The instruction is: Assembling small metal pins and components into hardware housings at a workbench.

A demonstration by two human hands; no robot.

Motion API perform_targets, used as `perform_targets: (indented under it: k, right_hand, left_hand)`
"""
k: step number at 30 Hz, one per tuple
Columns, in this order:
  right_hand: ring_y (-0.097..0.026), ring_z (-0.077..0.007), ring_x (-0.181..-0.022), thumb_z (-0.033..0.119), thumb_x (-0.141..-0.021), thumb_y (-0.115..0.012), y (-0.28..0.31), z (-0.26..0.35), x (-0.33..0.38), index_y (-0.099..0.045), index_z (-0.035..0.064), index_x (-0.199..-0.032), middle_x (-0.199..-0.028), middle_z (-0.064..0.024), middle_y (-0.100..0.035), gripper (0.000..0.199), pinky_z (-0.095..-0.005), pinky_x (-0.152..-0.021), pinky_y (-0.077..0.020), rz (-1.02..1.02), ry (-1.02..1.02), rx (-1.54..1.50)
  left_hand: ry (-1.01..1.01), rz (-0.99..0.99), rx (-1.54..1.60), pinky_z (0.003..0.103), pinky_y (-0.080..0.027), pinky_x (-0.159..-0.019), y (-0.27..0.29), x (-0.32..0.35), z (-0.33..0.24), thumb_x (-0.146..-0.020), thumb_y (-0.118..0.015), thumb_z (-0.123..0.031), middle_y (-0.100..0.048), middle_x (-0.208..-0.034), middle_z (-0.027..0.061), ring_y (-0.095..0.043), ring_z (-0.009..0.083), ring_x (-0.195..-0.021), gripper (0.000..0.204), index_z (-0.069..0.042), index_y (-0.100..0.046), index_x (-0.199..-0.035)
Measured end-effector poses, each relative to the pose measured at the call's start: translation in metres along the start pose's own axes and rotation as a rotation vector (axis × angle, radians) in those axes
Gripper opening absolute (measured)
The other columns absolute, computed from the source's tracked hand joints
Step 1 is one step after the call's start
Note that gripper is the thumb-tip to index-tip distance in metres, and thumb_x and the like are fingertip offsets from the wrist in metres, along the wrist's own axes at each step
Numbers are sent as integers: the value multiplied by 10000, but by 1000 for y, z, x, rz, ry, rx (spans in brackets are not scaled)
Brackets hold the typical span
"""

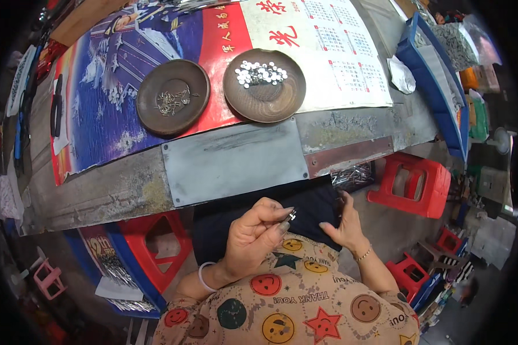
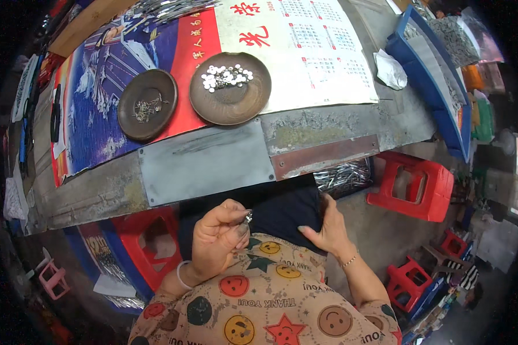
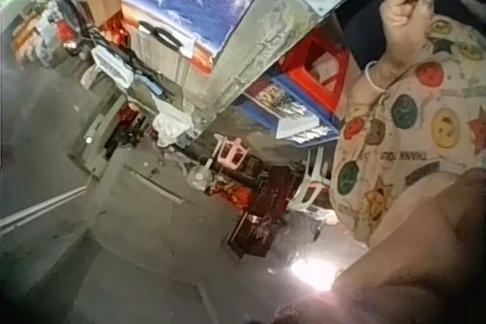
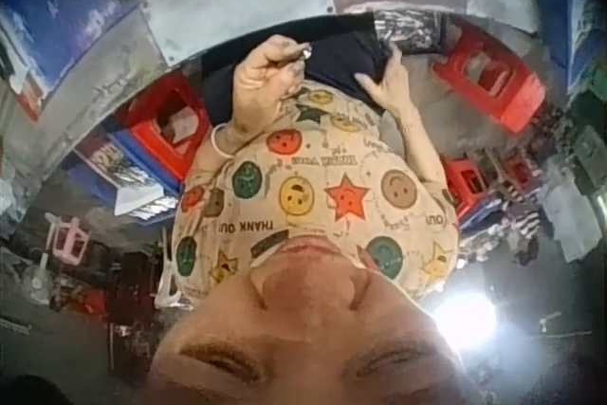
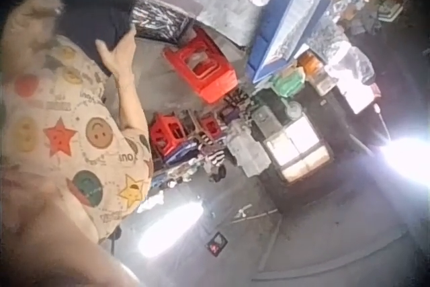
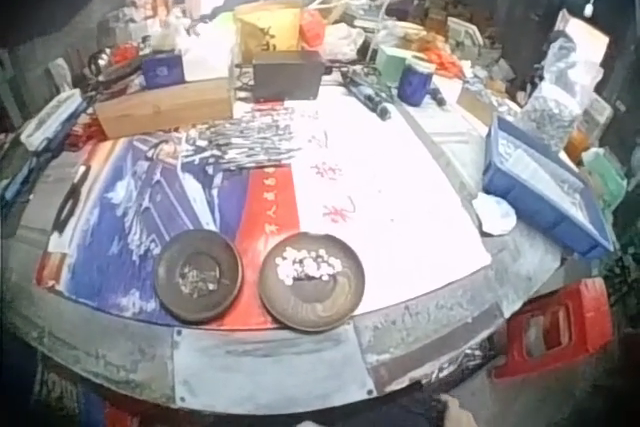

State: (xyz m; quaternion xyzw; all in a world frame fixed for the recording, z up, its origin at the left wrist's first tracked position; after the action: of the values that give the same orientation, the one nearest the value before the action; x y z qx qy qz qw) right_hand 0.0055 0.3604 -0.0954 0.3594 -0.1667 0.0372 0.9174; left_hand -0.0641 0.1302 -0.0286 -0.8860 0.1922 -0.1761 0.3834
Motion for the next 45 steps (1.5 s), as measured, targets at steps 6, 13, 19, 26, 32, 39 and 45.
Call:
perform_targets:
  k: [6, 13, 19, 26, 32, 39, 45]
  right_hand:
    - [-467, -421, -1152, 402, -706, -736, 0, -11, -30, -225, -93, -1313, -1229, -331, -432, 935, -419, -965, -389, -176, 70, 63]
    - [-551, -401, -1048, 425, -704, -723, 4, 9, -8, -261, -85, -1292, -1129, -301, -515, 905, -421, -902, -442, -19, 55, 48]
    - [-508, -424, -1012, 480, -702, -708, -3, 1, -48, -338, -122, -1236, -1106, -297, -487, 885, -436, -893, -415, -188, 225, 264]
    - [-531, -393, -1022, 502, -700, -707, -2, 0, -14, -333, -113, -1257, -1131, -296, -490, 909, -401, -873, -452, 29, 39, 59]
    - [-509, -402, -1065, 482, -695, -718, 2, -2, -28, -332, -114, -1257, -1164, -294, -473, 906, -402, -910, -433, -167, 212, 150]
    - [-541, -410, -1026, 465, -676, -734, 2, 14, -20, -343, -128, -1252, -1111, -297, -519, 914, -427, -897, -443, -5, 116, 136]
    - [-532, -409, -981, 486, -679, -733, 1, 8, -34, -368, -125, -1207, -1068, -280, -514, 886, -419, -855, -444, -123, 199, 146]
  left_hand:
    - [34, 39, -27, 158, -410, -660, -2, -4, 10, -888, -489, 82, -439, -1044, 57, -473, 35, -774, 285, 56, -532, -1168]
    - [30, 9, 1, 152, -398, -670, -4, -5, 4, -888, -492, 84, -435, -1026, 49, -454, 37, -773, 278, 50, -538, -1160]
    - [52, 23, 4, 154, -394, -662, -6, -3, 12, -889, -497, 77, -436, -1020, 48, -452, 38, -767, 274, 51, -538, -1159]
    - [32, -16, -1, 155, -387, -644, -1, -7, 4, -882, -497, 90, -436, -1014, 49, -449, 37, -761, 274, 54, -539, -1150]
    - [62, 8, 8, 160, -393, -628, -6, -10, 15, -883, -508, 80, -438, -1014, 50, -446, 38, -755, 263, 53, -543, -1143]
    - [71, -37, 5, 165, -400, -629, -2, -9, 8, -879, -519, 78, -444, -1017, 42, -456, 38, -754, 263, 52, -546, -1139]
    - [51, -59, -30, 199, -359, -498, -1, -8, 12, -860, -507, 99, -468, -992, 86, -454, 80, -612, 225, 33, -542, -1072]
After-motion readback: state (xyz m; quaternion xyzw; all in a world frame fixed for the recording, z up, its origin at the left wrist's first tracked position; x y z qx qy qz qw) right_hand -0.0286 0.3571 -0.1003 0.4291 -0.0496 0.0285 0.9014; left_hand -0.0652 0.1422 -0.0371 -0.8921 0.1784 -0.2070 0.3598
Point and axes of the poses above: each hand's wrist, its own x-axis away from the middle knuckle, its own y-axis out of the back of the hand, z = x × y, the point moved 8 cm from there along -x, towards the middle knuckle
